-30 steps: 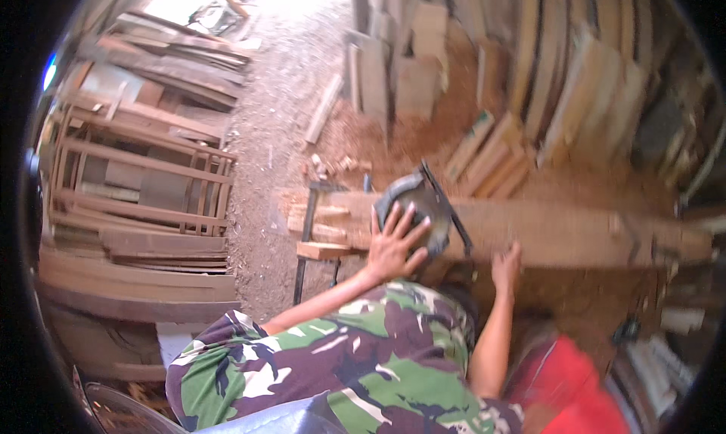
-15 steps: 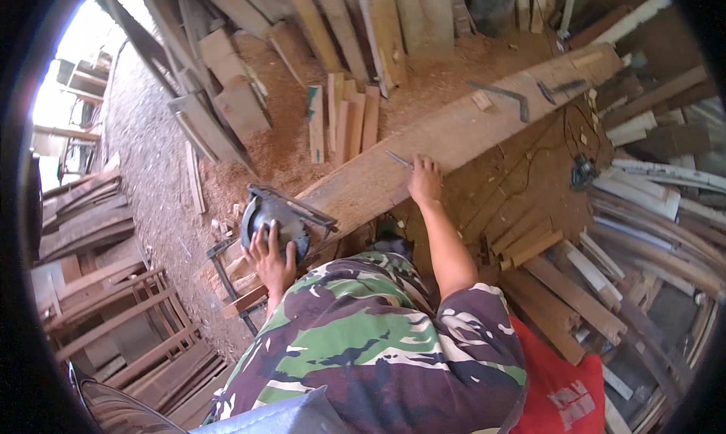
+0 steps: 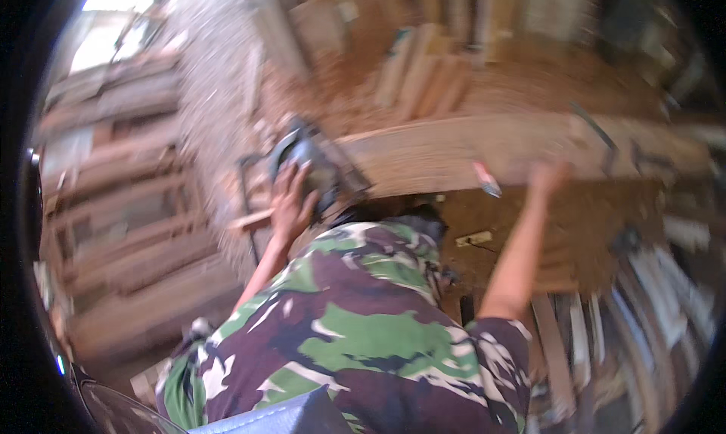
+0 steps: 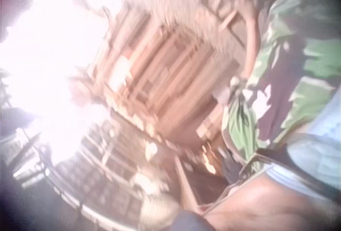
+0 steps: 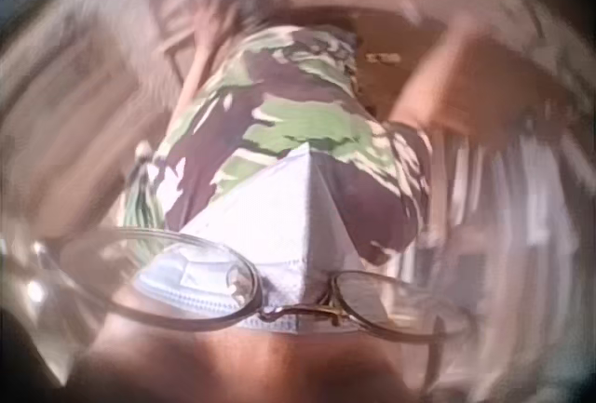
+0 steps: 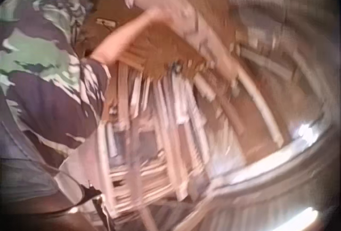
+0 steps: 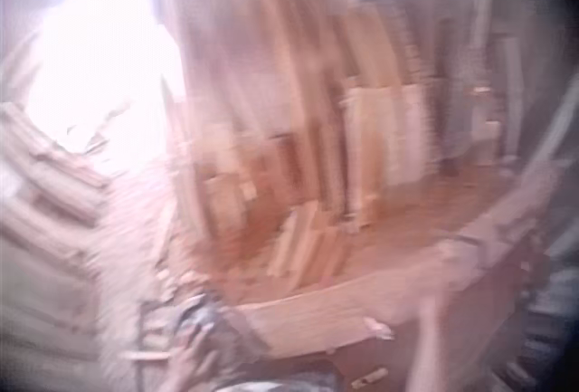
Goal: The person measures a circular saw using a metal ruler, adjusts a screw on the saw with a screwdriver, and moves pieces of wood around a workshop.
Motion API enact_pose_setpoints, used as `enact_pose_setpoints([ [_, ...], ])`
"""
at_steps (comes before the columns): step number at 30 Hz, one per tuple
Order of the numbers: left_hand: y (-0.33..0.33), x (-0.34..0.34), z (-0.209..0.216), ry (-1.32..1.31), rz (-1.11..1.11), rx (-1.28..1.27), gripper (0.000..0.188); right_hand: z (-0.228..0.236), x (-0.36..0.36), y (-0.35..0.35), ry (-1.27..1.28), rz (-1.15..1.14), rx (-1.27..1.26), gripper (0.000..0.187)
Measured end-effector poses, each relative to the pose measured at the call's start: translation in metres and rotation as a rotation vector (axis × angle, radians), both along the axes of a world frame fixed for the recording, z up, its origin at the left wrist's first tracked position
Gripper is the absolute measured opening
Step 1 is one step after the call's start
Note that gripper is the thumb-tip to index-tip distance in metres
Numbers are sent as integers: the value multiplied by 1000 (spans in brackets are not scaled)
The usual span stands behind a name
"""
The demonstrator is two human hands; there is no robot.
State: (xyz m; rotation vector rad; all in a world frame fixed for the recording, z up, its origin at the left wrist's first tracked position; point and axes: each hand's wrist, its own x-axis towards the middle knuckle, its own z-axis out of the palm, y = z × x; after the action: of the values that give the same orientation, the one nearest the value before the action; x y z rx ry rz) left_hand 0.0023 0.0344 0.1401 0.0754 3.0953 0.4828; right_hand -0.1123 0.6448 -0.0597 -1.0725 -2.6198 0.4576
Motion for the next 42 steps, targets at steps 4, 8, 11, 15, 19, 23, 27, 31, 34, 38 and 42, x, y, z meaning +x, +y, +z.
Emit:
enact_pose_setpoints([
  [4,-7,2,3,-7,-72,-127,68,-4,-21,161,-122,-156,28,66],
  [8,-15,-1,5,-33,-136,-206,70,-32,-34,247,-287,-194,82,72],
  [11,-22,-8,9,-110,-208,-235,70,-41,-38,262,-468,-221,36,69],
  [15,-30,-14,14,-136,-283,-249,68,-26,-42,270,-485,-263,56,71],
  [19,-17,-10,9,-103,-162,-243,68,-28,-48,305,-457,-257,-157,59],
  [23,3,-3,-5,-60,89,-210,63,-39,-44,352,75,-426,-962,40],
  [27,-5,-5,-8,-11,42,-195,61,-19,-17,331,488,-313,-1452,26],
  [31,-29,-13,-5,-50,-128,-199,62,31,11,221,812,-128,-1654,27],
  [34,-46,-18,-7,-34,-230,-210,62,66,17,135,939,80,-1669,31],
  [38,-51,-21,-23,23,-280,-235,61,99,4,78,879,275,-1483,38],
  [42,-46,-19,-36,143,-203,-265,55,117,9,21,732,315,-1353,44],
])
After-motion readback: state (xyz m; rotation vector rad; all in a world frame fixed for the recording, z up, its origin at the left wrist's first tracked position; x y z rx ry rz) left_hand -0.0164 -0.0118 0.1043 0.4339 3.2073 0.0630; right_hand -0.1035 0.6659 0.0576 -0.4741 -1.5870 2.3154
